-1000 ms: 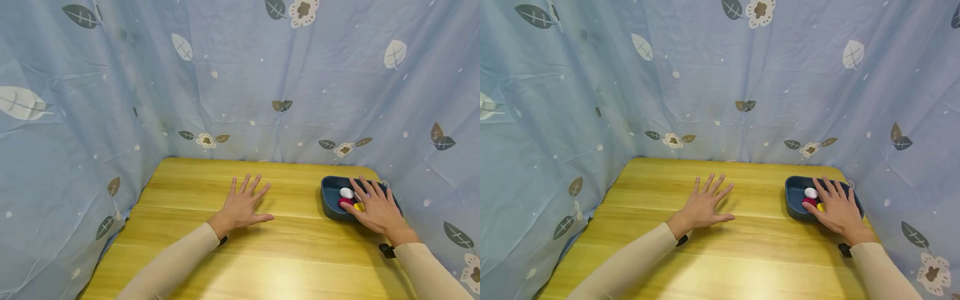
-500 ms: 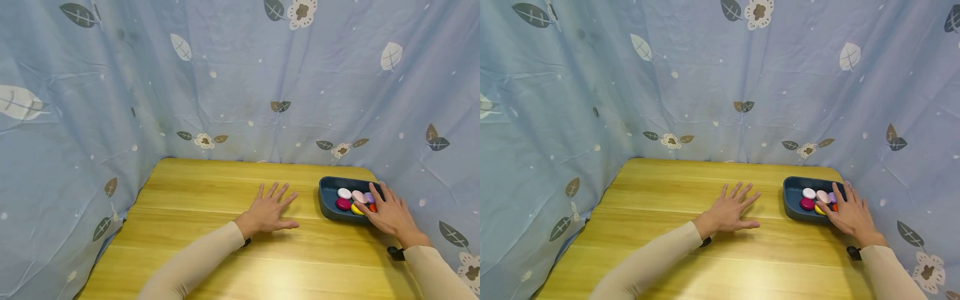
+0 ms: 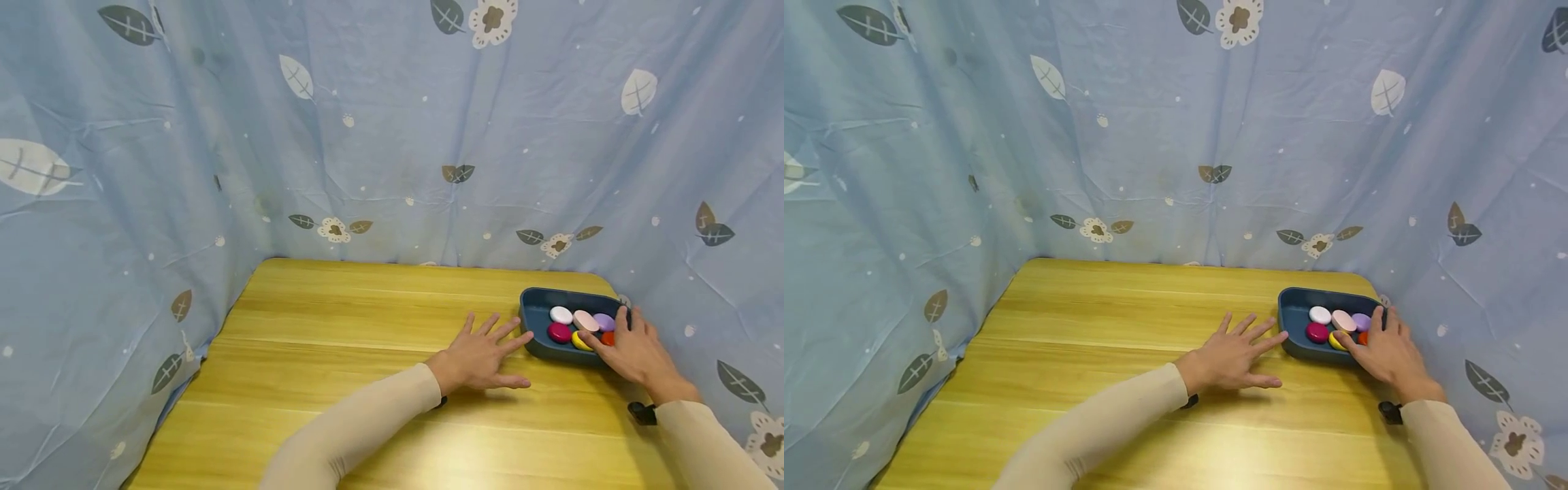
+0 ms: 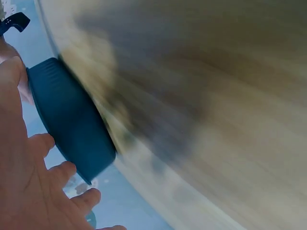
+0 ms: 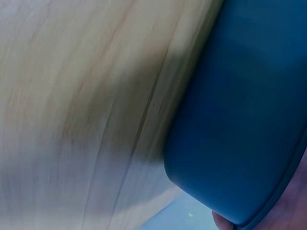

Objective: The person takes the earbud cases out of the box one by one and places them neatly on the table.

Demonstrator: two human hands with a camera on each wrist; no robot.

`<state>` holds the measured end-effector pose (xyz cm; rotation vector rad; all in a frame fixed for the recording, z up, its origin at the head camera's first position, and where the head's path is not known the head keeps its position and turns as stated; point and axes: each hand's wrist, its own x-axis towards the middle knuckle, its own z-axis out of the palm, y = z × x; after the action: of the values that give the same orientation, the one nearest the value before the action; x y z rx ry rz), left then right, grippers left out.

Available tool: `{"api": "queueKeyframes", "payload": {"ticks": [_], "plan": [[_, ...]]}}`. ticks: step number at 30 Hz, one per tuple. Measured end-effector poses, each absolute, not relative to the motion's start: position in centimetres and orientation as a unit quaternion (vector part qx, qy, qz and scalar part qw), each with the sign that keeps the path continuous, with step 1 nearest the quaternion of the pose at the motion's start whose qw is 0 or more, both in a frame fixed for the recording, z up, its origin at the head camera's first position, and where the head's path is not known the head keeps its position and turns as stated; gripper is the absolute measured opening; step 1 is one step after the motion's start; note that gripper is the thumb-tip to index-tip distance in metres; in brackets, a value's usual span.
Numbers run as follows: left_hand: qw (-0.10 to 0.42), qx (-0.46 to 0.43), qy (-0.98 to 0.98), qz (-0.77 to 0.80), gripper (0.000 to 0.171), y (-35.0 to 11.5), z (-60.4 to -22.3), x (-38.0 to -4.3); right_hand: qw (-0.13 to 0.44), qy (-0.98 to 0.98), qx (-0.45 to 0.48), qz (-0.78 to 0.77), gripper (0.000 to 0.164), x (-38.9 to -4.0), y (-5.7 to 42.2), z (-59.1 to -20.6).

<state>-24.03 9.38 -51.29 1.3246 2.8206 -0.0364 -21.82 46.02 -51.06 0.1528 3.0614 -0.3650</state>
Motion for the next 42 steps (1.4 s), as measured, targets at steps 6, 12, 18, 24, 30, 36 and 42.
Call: {"api": "queueKeyframes", "payload": {"ticks": [6, 12, 18, 24, 30, 36, 42], "plan": [[0.004, 0.423, 0.906, -0.025, 0.092, 9.8, -51.2, -24.0, 0.027, 0.992, 0.042, -0.115, 0.133, -22.1, 45.1, -51.2], [-0.003, 0.424, 0.905, -0.026, 0.091, 9.0, -51.2, -24.2, 0.008, 0.992, 0.035, -0.124, 0.132, -21.7, 44.2, -51.4], [0.003, 0.425, 0.905, -0.016, 0.09, 7.1, -50.8, -24.2, -0.019, 0.99, 0.011, -0.136, 0.125, -21.6, 42.7, -51.7], [0.011, 0.423, 0.906, -0.001, 0.087, 4.9, -50.5, -23.9, -0.012, 0.988, -0.008, -0.154, 0.124, -21.5, 41.3, -51.6], [0.019, 0.423, 0.906, 0.022, 0.084, 2.5, -50.4, -23.6, -0.014, 0.987, -0.028, -0.156, 0.122, -21.4, 39.7, -51.6], [0.019, 0.418, 0.908, 0.031, 0.082, 0.6, -50.2, -23.4, -0.026, 0.988, -0.046, -0.146, 0.121, -21.6, 38.6, -51.5], [0.012, 0.406, 0.913, 0.043, 0.08, -1.4, -50.2, -23.2, -0.021, 0.987, -0.057, -0.15, 0.118, -21.6, 37.6, -51.3]]}}
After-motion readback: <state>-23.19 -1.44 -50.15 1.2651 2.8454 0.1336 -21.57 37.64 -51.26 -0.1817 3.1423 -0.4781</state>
